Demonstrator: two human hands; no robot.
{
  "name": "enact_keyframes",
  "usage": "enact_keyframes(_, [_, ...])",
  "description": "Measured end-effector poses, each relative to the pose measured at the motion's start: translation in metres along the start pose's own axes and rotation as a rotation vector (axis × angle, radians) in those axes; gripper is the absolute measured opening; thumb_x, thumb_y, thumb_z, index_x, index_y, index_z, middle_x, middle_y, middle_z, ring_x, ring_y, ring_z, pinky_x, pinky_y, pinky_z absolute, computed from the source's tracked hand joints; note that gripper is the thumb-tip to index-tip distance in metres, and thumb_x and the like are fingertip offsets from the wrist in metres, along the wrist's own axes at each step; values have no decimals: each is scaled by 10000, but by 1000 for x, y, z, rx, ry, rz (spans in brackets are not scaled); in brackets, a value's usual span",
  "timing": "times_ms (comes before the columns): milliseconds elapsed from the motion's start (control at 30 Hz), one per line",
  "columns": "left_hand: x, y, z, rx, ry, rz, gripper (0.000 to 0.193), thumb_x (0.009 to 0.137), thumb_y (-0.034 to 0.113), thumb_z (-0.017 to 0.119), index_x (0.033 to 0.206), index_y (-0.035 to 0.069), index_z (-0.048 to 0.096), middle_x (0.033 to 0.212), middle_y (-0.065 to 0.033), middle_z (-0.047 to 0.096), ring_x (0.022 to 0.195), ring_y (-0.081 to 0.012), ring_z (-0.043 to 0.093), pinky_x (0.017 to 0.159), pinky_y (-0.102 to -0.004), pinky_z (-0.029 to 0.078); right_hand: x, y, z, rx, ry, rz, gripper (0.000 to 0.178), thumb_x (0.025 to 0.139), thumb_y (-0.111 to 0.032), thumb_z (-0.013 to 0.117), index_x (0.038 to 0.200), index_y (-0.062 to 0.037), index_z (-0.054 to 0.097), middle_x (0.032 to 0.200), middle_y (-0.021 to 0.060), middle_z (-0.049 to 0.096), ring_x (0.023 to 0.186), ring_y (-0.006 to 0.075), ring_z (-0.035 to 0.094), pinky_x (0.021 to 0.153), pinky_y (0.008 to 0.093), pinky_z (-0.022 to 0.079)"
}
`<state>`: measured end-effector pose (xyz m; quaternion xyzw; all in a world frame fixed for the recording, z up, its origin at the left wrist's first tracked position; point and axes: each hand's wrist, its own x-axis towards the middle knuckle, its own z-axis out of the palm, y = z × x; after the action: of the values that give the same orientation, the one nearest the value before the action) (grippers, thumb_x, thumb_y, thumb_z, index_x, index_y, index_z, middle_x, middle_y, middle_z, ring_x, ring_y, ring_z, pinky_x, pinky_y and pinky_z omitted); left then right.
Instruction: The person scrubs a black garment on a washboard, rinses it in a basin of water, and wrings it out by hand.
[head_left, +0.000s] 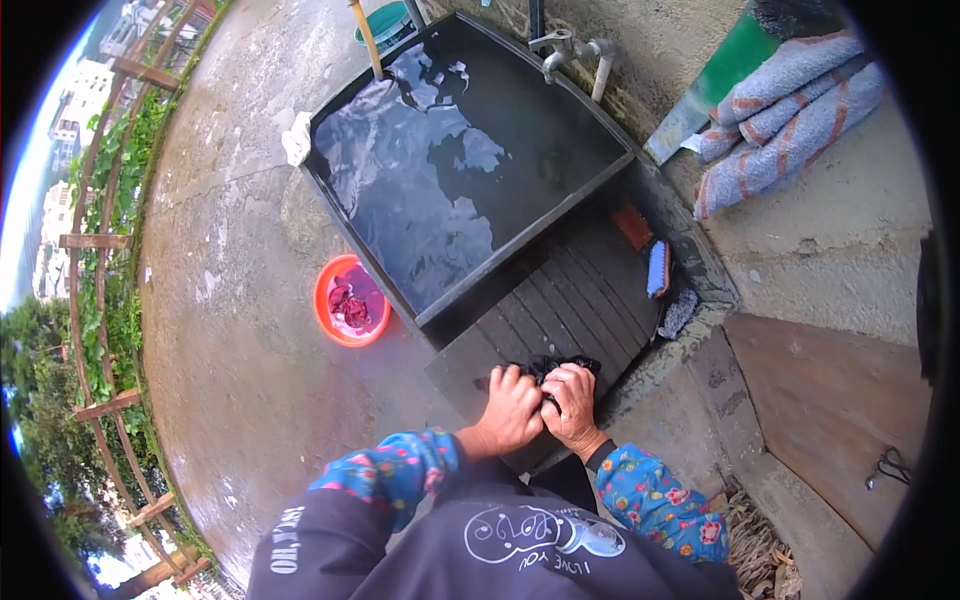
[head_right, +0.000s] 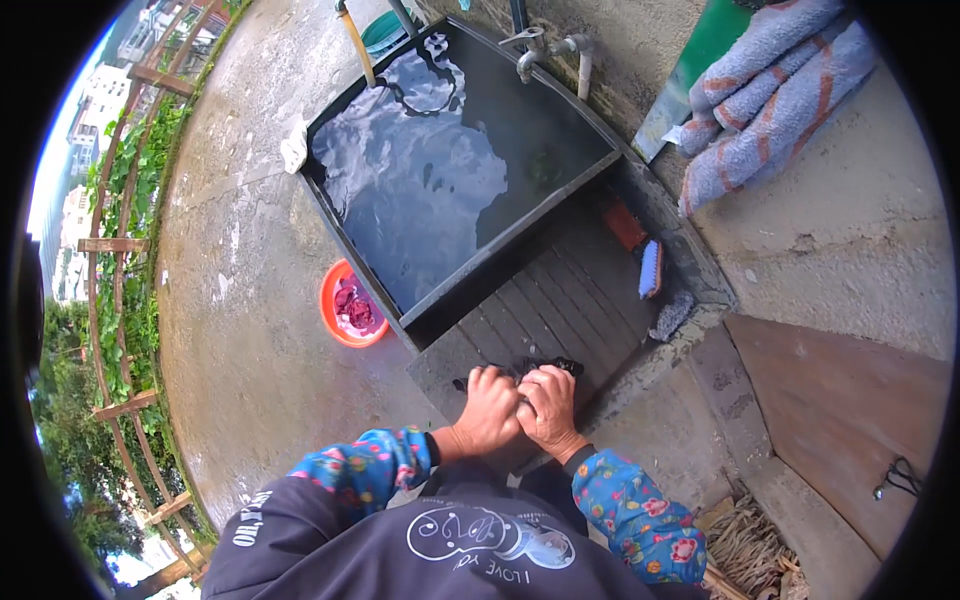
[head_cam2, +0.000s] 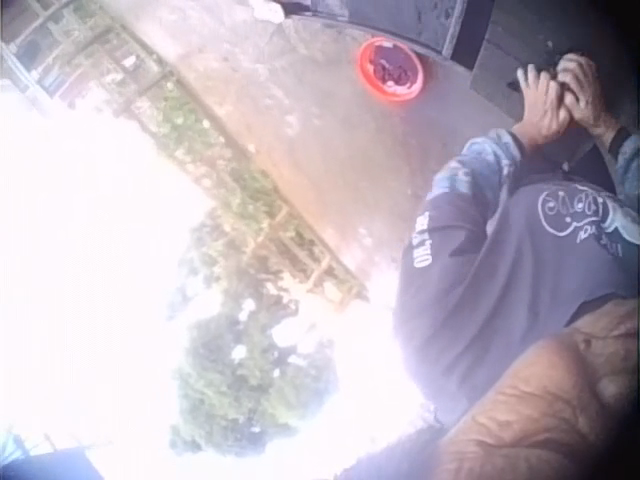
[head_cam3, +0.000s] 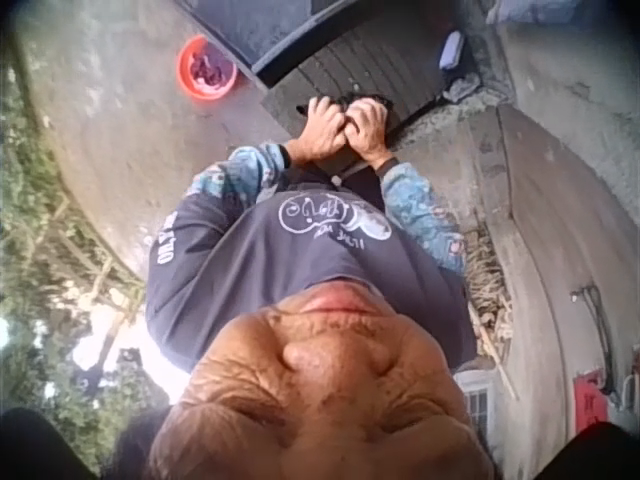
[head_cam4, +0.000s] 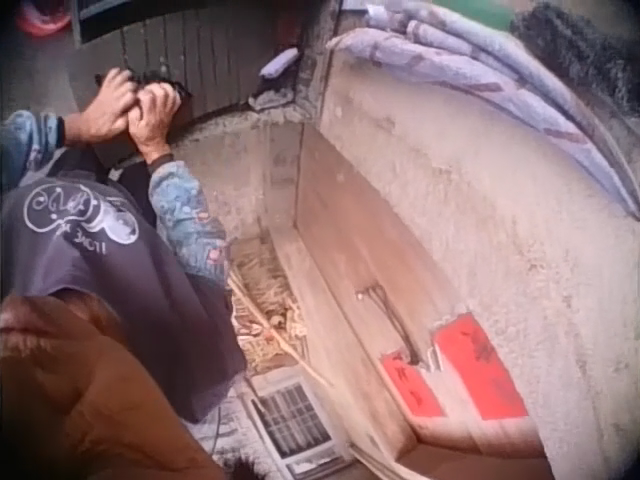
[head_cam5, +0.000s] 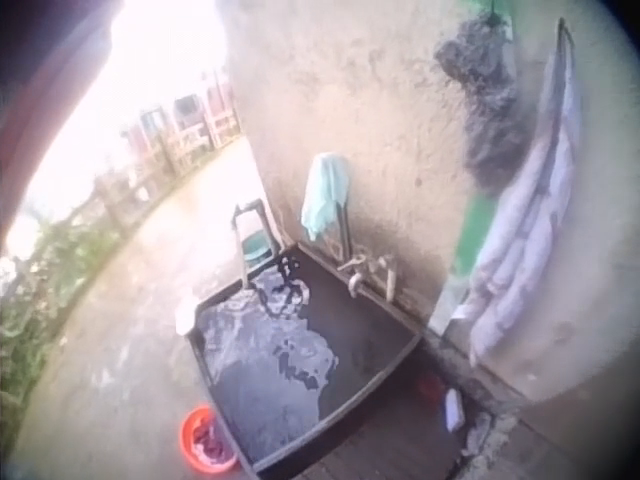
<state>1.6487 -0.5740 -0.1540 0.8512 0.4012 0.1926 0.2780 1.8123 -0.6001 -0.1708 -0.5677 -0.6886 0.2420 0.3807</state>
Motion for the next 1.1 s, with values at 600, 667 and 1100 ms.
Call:
enact_keyframes(600, [71,-32,16,-134,-139,74,184,675,168,518,815,51,534,785,-125,500,766,-312,474,748,-442,384,39,84,17,72,-145,2,79,792,-177,505,790,-122,562,912,123,556,892,334,528,771,490,416])
enact_keyframes(667, [144,-60,22,228,-244,268,108,738,145,496,740,59,562,779,-123,512,765,-322,470,718,-423,378,74,137,18,-428,-226,56,151,868,-215,474,918,-114,574,976,102,564,971,321,507,758,498,417])
enact_keyframes(1100, [44,-37,20,-22,-73,40,199,741,218,528,840,47,547,892,-155,527,898,-329,483,802,-459,373,30,62,19,-47,-182,1,89,739,-196,567,779,-117,577,888,104,565,881,322,539,826,458,411])
